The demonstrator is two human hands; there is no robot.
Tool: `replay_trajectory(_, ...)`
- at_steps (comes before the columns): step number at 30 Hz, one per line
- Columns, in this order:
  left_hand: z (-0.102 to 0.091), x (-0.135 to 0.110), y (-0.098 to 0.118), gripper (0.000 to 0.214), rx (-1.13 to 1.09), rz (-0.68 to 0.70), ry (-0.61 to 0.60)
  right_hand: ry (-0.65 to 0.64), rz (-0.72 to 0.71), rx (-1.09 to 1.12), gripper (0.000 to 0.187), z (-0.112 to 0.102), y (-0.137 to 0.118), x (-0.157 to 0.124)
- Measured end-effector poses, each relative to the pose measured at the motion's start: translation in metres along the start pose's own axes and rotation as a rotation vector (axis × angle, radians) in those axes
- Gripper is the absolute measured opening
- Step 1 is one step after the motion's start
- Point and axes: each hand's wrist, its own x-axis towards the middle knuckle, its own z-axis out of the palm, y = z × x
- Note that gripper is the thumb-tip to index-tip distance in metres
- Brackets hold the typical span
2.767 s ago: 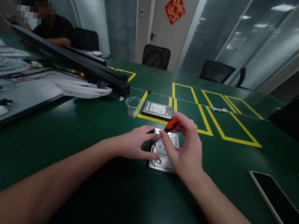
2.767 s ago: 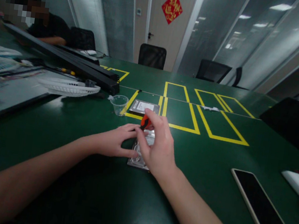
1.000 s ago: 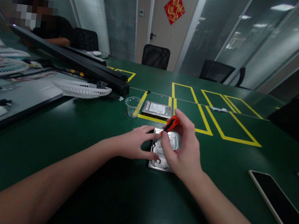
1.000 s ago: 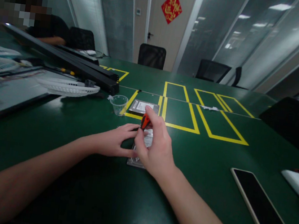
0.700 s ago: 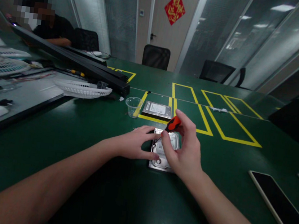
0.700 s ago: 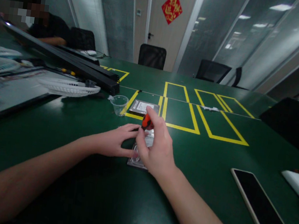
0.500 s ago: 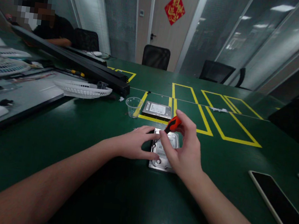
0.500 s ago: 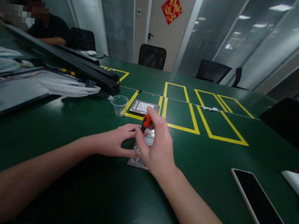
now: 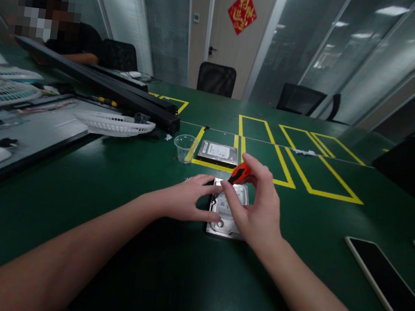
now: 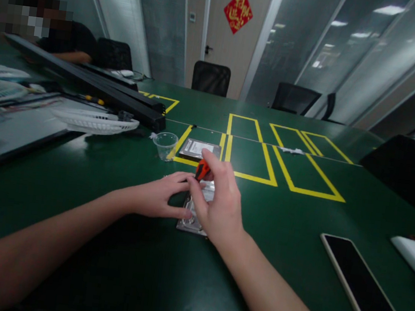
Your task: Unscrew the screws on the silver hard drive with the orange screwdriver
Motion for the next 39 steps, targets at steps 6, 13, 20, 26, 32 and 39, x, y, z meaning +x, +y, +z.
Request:
replay_trajectory(6,-0.0011,0.0009,0.0023,0.082,0.002,-0.004,-0.008,-0.043,0.033,0.082,0.070,0.0003,-0.0028,-0.0017)
replay_trajectory(13,-0.0002,-0.0001,-0.0001,0.083,0.011,-0.002,-0.003,-0.023,-0.009,0.010,0.065,-0.0002,-0.0005,-0.0002)
replay_trajectory(20,-0.0018,0.0011,0.0030,0.081,0.024,-0.007,-0.023,-0.037,0.022,0.093,0.070,-0.0008,-0.0032,-0.0019)
replay_trajectory(26,-0.0015,0.0006,0.0017,0.084,0.017,-0.003,-0.022,-0.057,0.068,0.144,0.074,-0.0001,-0.0013,-0.0048)
replay_trajectory(32,-0.0001,-0.0002,-0.0002,0.080,-0.001,-0.007,-0.003,0.000,-0.007,-0.014,0.064,-0.0012,-0.0010,0.0015)
replay_trajectory(39,0.0011,0.0008,-0.0005,0.081,0.023,-0.023,-0.018,-0.025,-0.022,0.029,0.072,0.0009,-0.0008,-0.0007)
